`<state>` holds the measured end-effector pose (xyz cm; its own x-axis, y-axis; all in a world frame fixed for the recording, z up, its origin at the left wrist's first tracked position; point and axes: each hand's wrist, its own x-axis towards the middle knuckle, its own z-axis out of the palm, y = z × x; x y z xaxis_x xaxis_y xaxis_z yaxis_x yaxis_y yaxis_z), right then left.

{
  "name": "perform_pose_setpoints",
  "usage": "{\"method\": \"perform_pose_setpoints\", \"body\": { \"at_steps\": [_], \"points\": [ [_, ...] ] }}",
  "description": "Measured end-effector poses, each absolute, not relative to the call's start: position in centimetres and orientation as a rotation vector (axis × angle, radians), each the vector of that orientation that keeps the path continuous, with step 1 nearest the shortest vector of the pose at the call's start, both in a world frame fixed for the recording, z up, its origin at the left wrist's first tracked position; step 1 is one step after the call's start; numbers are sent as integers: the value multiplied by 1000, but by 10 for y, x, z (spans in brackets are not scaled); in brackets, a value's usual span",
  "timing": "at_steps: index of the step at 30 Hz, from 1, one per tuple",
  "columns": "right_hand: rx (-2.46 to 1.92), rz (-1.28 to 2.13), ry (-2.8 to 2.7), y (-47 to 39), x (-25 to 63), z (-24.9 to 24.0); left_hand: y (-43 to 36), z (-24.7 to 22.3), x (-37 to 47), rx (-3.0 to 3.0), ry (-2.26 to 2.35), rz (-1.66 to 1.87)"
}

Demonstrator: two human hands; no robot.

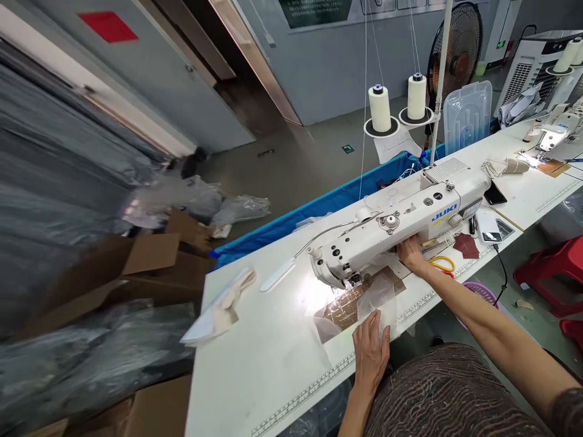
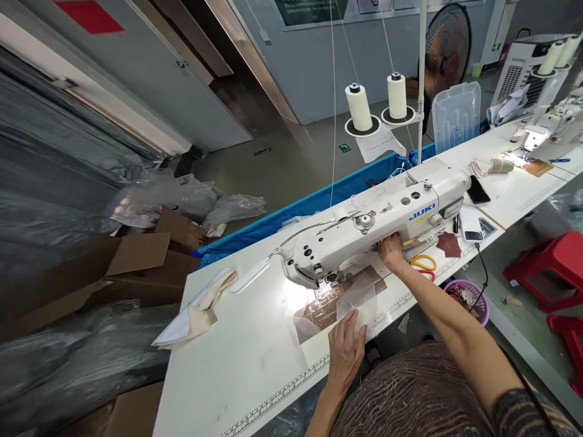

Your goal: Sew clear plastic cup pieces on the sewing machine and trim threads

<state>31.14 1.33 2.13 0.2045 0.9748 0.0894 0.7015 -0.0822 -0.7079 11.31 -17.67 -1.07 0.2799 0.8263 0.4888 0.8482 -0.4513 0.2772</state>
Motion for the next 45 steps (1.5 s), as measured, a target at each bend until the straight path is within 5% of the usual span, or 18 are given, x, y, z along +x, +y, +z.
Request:
{"method": "perform_pose_setpoints", "body": {
  "at_steps": [7,14,21,26,30,39,45],
  "points": [
    [-1815,478,-1567,33,298,28,-183,15,110,-2389,-1653,-1068],
    [-1705,437,-1444,-67,320,32,-166,44,133,-2540,-1902,-1477],
    [-1401,358,-1464,-150,329,59,-131,62,188,-2493,-2610,-2552],
    [-1331,111,-1620,-164,325,73,-127,73,201,-2149,-2665,-3074],
    [-1284,101,-1690,-170,320,76,-129,78,193,-2092,-2680,-3139],
    [-1205,1056,-1520,-170,316,82,-141,74,162,-2092,-2690,-2892],
    [-1223,1187,-1355,-168,305,79,-142,77,149,-2058,-2722,-2803]
  ]
}}
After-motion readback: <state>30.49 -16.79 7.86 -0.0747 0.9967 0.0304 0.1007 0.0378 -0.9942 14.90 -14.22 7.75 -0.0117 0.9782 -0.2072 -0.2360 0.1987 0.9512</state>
